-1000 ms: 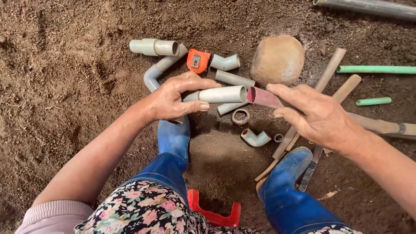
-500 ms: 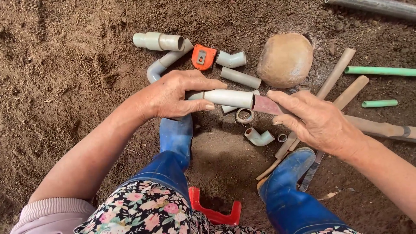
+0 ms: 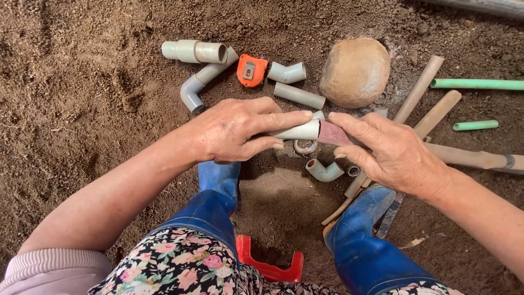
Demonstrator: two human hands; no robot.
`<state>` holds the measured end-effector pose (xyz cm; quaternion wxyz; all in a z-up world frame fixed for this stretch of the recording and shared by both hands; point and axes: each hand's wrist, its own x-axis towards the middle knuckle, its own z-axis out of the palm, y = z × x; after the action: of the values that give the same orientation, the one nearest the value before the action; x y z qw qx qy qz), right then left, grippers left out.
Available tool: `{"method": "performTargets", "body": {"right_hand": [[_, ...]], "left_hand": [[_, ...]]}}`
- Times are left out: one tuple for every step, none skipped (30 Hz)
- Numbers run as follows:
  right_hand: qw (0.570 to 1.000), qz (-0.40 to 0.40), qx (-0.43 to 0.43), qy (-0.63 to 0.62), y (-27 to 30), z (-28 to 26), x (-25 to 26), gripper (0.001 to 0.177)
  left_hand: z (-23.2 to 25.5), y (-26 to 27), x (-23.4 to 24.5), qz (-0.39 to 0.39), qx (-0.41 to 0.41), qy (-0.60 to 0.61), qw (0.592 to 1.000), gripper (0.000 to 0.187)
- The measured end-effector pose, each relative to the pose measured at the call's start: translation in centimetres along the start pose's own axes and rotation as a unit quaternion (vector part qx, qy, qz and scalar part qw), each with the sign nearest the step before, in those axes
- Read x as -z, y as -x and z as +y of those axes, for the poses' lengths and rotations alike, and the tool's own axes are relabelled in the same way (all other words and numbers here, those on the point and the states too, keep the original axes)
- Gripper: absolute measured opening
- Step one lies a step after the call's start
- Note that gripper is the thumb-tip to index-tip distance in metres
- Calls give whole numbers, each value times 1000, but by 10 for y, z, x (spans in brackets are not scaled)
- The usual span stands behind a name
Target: Fitting PVC pipes and elbows together and securing joints with tape.
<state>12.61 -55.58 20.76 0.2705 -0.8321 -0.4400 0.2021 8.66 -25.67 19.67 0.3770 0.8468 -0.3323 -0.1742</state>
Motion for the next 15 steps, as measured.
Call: {"method": "performTargets", "body": {"right_hand": [[1000,-1,0,-1,1,0,-1,57],[1000,8,4,7,2,1,-3,58],[1000,17,8,16,4,1,-4,58],[1000,17,6,15,5,-1,-6,58],[999,26,16,33,5,-1,-7,55],[998,36,25,51,4,-2,-9,52],[998,36,25,50,4,-1,-10,52],[998,27,27,55,4,0,-11,53],[998,17,28,59,6,1,-13,54],[998,16,27,58,7,0,-13,54],[997,20,27,67,7,0,-12,53],[996,23,27,77,7,0,-11,53],[996,23,29,77,7,-1,-10,53],[996,27,28,82,7,-2,-9,52],[995,30,28,86,8,-3,-8,51]], "left_hand": [[1,0,1,-1,1,1,1000,51],[3,-1,3,0,-2,-31,1000,52],[4,-2,4,0,-5,-63,998,53],[4,-1,2,-2,-5,-62,998,53],[3,-2,2,-33,4,-97,995,58],[3,-2,2,-64,14,-132,989,64],[3,-2,0,-65,14,-132,989,64],[2,-2,-2,-67,12,-151,986,66],[2,-2,-5,-70,9,-168,983,69],[2,-2,-7,-71,8,-167,983,69],[2,-2,-7,-71,11,-161,984,66],[1,-2,-7,-72,14,-155,985,64],[0,-2,-8,-72,15,-156,985,64],[0,-1,-8,-69,13,-140,988,62],[-1,-1,-9,-67,12,-124,990,60]]}}
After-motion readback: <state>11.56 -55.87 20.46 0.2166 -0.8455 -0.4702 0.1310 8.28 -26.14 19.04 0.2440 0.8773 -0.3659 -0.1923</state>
